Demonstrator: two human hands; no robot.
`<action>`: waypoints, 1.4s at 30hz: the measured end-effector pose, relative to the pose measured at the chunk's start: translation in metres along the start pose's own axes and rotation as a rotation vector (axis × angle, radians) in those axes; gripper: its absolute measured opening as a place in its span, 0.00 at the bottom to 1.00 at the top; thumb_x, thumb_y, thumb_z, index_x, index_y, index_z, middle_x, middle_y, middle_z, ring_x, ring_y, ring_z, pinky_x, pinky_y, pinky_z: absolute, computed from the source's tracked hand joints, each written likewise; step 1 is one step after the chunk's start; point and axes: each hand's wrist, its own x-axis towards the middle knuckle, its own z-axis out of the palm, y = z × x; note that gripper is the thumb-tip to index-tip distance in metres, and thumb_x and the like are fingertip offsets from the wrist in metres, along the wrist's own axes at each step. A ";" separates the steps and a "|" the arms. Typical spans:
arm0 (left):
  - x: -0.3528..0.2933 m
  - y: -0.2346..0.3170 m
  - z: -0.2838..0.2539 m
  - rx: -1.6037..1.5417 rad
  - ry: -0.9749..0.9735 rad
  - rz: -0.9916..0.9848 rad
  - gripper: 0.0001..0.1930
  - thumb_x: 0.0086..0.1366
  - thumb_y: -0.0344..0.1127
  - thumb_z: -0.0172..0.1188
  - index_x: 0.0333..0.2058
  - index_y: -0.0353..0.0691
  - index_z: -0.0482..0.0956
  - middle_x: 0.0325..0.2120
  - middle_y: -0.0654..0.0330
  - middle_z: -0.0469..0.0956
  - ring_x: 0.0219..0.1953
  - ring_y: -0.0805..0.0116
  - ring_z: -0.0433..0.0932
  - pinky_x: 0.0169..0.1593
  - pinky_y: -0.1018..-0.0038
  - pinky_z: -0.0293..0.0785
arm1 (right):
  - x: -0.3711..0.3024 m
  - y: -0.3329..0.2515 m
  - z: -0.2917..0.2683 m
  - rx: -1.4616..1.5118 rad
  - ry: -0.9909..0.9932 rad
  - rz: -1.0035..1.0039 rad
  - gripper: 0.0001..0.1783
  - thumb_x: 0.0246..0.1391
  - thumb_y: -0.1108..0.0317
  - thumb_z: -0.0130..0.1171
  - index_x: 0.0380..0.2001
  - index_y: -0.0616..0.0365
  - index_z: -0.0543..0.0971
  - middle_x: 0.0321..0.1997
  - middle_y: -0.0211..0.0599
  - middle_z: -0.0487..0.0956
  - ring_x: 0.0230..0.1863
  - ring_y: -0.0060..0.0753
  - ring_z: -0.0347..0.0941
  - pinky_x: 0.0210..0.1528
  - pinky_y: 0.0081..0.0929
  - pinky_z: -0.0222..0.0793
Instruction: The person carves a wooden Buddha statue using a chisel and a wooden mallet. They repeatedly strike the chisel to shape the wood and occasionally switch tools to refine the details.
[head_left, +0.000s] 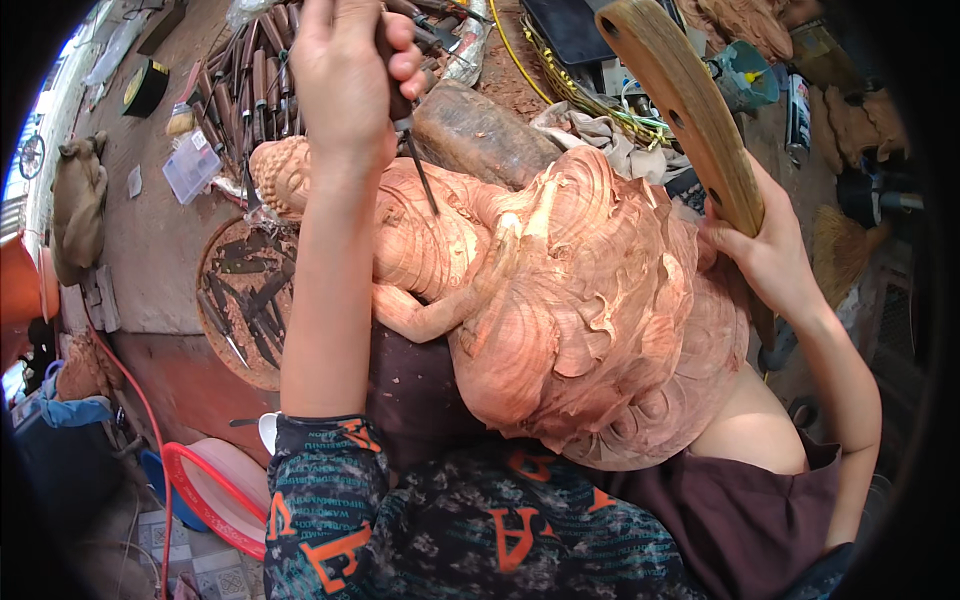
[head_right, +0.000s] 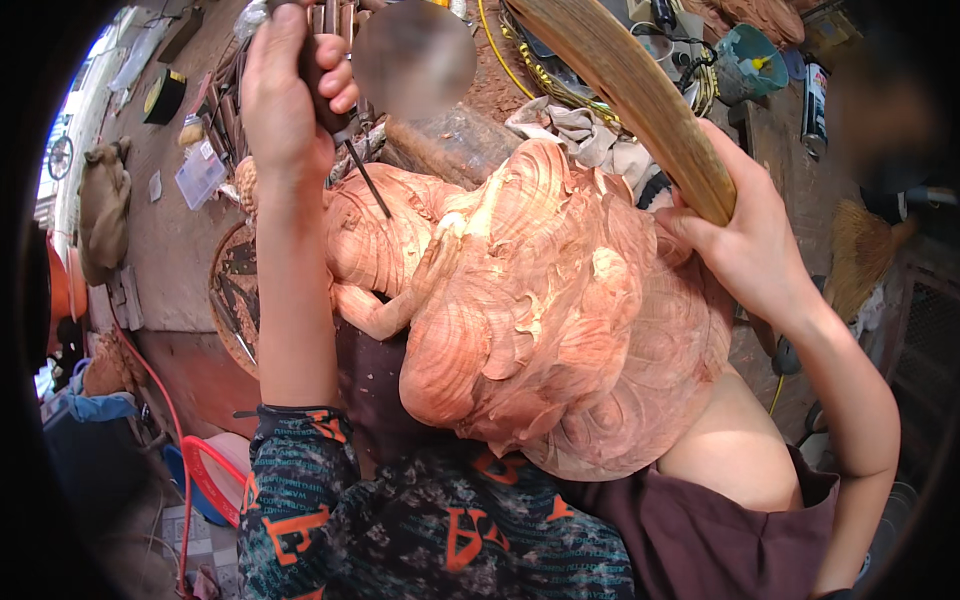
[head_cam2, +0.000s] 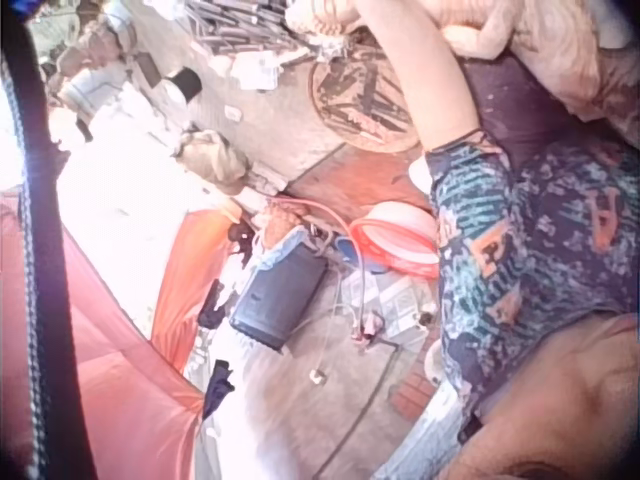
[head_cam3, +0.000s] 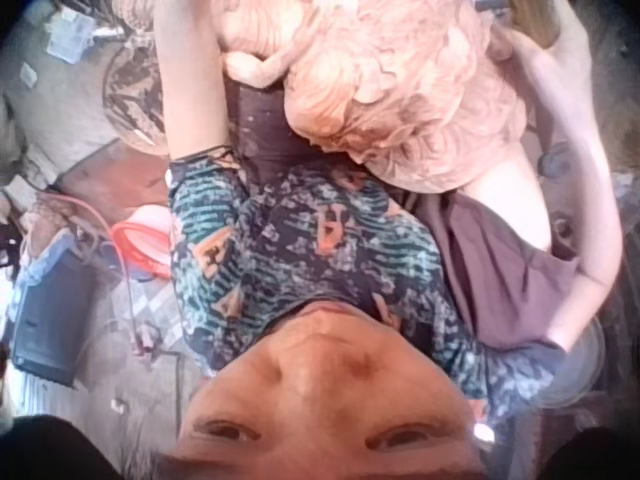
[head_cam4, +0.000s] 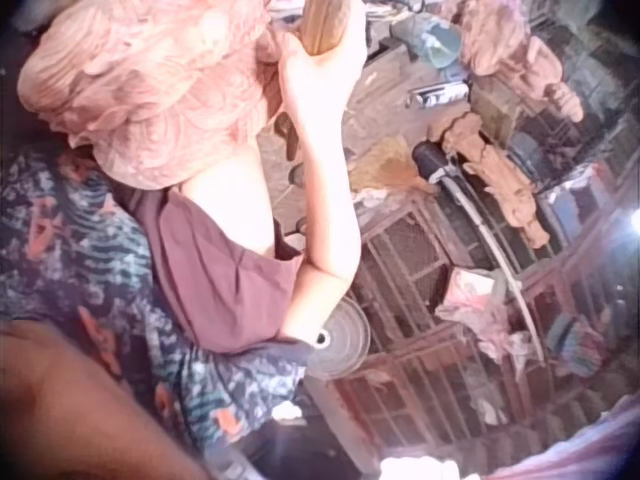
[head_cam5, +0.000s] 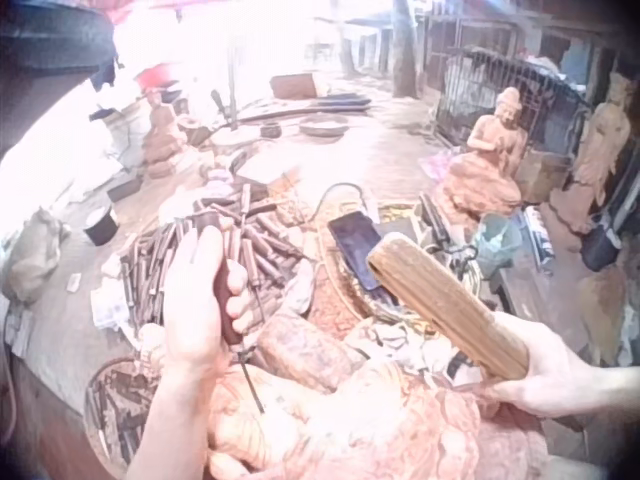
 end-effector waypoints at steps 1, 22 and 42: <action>0.001 0.001 0.011 0.122 0.083 -0.086 0.08 0.71 0.44 0.47 0.35 0.49 0.68 0.16 0.69 0.65 0.11 0.79 0.61 0.12 0.83 0.56 | 0.003 -0.001 -0.001 0.002 0.009 -0.004 0.25 0.44 0.82 0.59 0.49 0.60 0.71 0.28 0.24 0.68 0.32 0.17 0.65 0.37 0.18 0.64; 0.003 -0.006 -0.011 0.131 0.185 -0.049 0.15 0.71 0.49 0.46 0.44 0.44 0.69 0.16 0.70 0.63 0.12 0.82 0.57 0.13 0.84 0.51 | 0.019 -0.004 -0.008 -0.015 0.040 0.047 0.26 0.47 0.75 0.61 0.52 0.58 0.71 0.29 0.24 0.69 0.33 0.17 0.65 0.38 0.19 0.63; -0.020 -0.014 0.024 0.249 -0.053 -0.215 0.10 0.69 0.41 0.52 0.42 0.41 0.71 0.15 0.70 0.64 0.10 0.83 0.57 0.13 0.84 0.53 | 0.026 -0.008 -0.006 -0.051 0.090 0.005 0.24 0.47 0.69 0.63 0.50 0.58 0.72 0.30 0.25 0.72 0.30 0.16 0.67 0.34 0.19 0.64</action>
